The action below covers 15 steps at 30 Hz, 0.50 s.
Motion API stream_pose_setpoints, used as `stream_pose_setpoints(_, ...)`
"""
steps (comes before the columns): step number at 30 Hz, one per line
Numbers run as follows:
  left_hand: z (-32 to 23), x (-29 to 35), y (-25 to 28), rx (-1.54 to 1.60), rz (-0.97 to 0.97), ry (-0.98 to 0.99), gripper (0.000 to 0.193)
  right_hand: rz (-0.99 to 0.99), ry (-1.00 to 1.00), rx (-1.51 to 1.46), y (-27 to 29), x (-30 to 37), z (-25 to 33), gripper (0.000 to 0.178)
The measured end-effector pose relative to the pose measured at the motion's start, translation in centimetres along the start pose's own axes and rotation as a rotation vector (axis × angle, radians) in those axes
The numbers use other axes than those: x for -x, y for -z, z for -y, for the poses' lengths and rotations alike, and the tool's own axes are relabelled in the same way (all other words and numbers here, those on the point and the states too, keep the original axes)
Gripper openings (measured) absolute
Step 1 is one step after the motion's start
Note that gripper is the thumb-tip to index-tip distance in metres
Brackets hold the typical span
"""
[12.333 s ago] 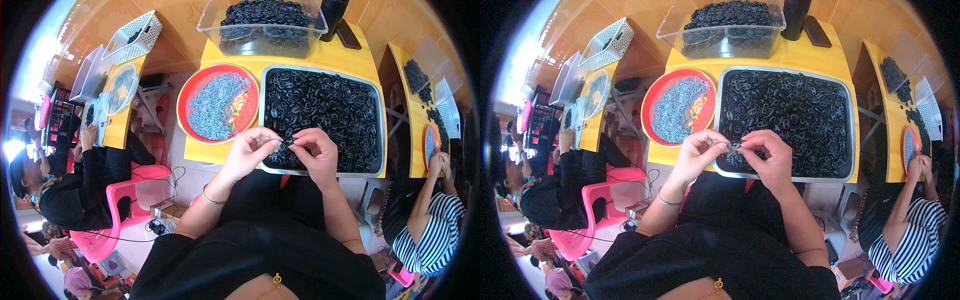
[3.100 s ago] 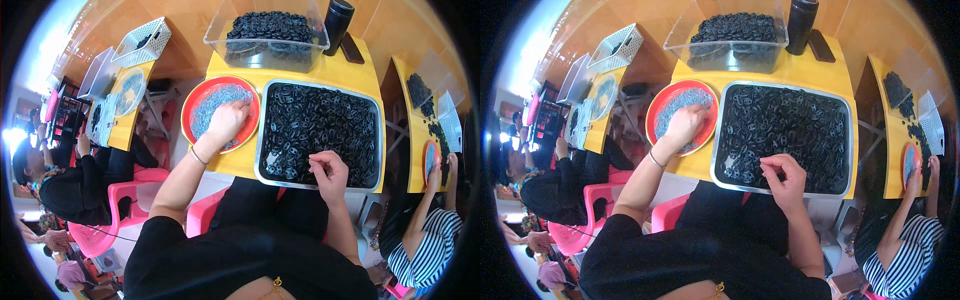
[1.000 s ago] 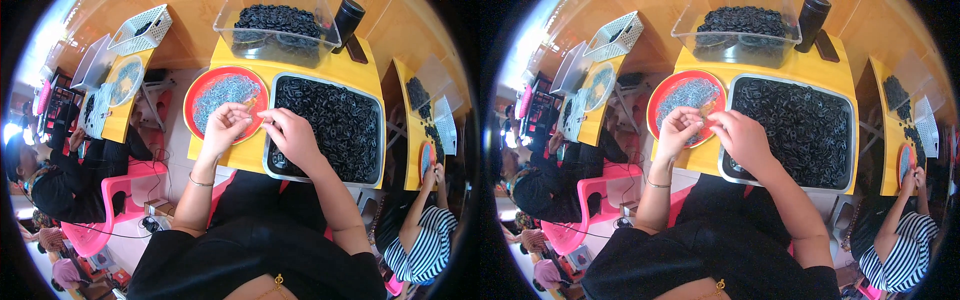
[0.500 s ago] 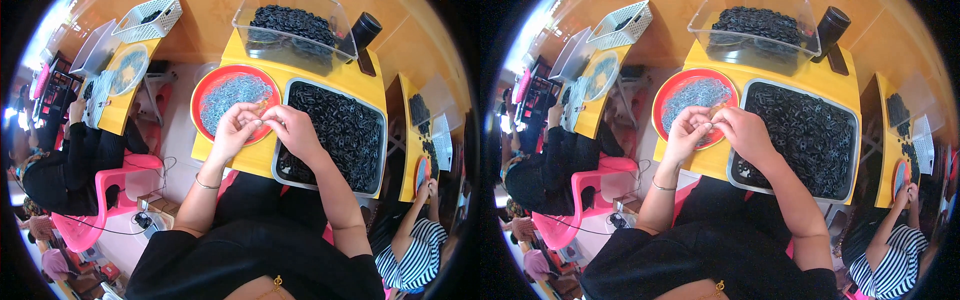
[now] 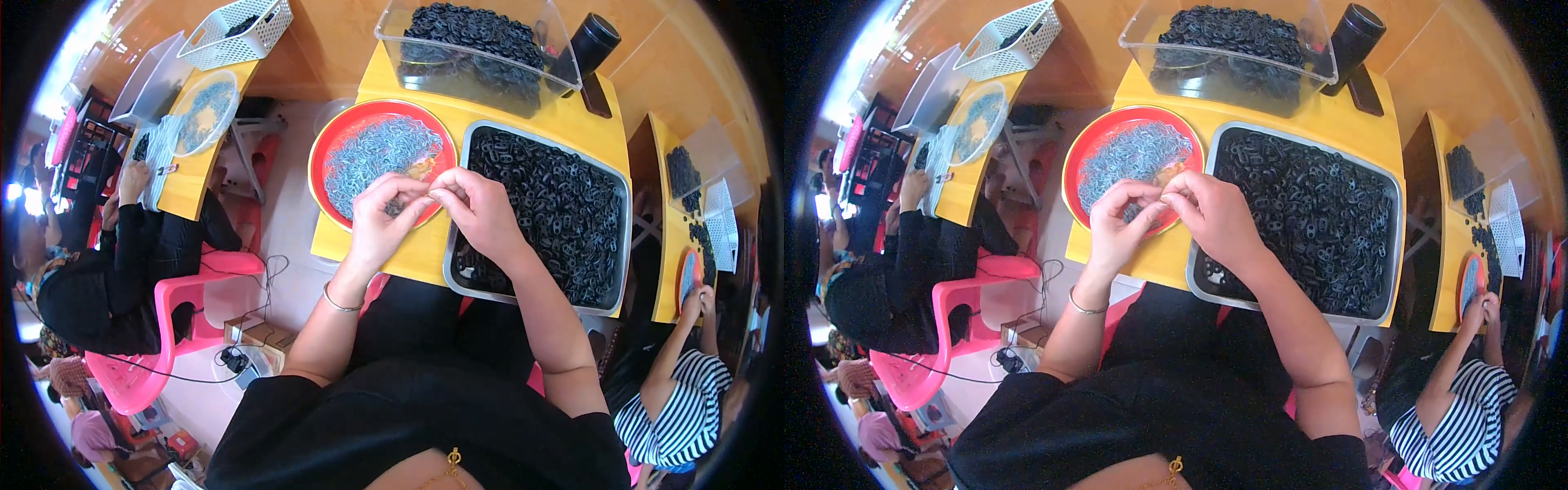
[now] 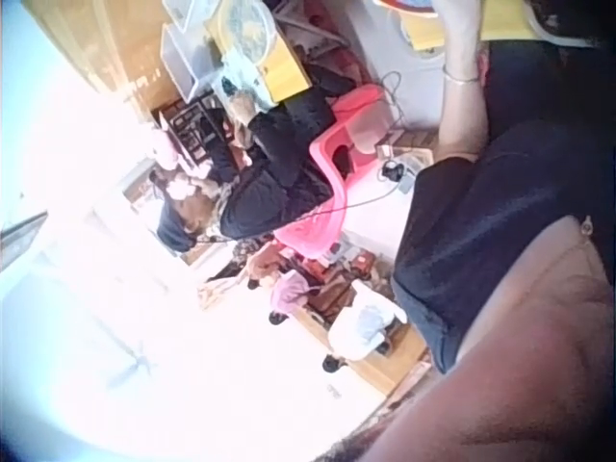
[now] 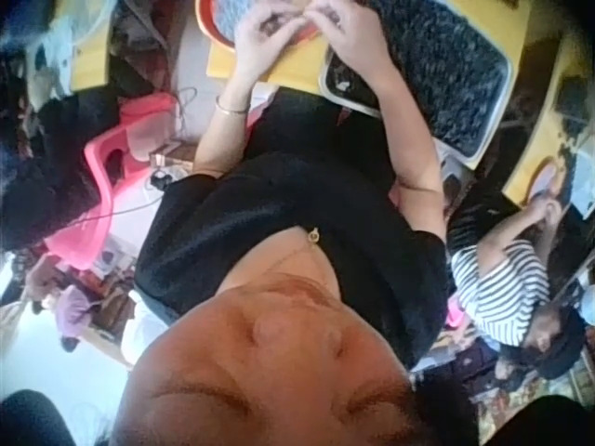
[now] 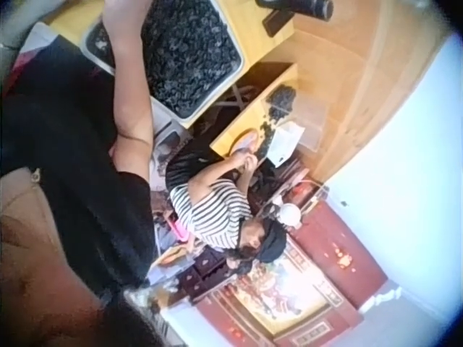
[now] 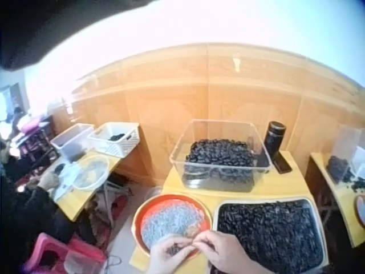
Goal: The person assembles plastic cord locks by hand, picking small springs from a dish and plastic toggle pieces from a tray, inserting the springs into the toggles, and fitting the components together.
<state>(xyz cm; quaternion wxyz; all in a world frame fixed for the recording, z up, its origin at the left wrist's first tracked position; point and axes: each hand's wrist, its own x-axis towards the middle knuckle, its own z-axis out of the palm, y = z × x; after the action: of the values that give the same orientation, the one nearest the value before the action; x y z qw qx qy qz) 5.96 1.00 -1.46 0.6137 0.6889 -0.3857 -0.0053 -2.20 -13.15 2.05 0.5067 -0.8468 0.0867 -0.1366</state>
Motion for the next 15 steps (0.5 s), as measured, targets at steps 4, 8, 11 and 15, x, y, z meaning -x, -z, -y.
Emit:
stream_pose_setpoints(4, -0.8, 0.4, -0.6, -0.016, 0.073, 0.005, 0.016, 0.055, -0.162, -0.088, 0.9, 1.5, 0.2, 0.013)
stream_pose_setpoints(8, 0.1, 1.4, -1.5, 0.200, 0.062, 0.182, 0.007, 0.044, -0.125, 0.058, 2.5, 3.5, 0.3, 0.012)
stream_pose_setpoints(11, 0.3, 1.7, -1.7, 0.371, 0.110, 0.259, 0.006, 0.196, -0.076, 0.363, 3.5, 5.4, -0.6, 0.009)
stream_pose_setpoints(15, 0.0, 1.7, -2.0, 0.443, 0.117, 0.274, 0.006, 0.201, 0.044, 0.620, 3.0, 7.0, -1.7, 0.009)
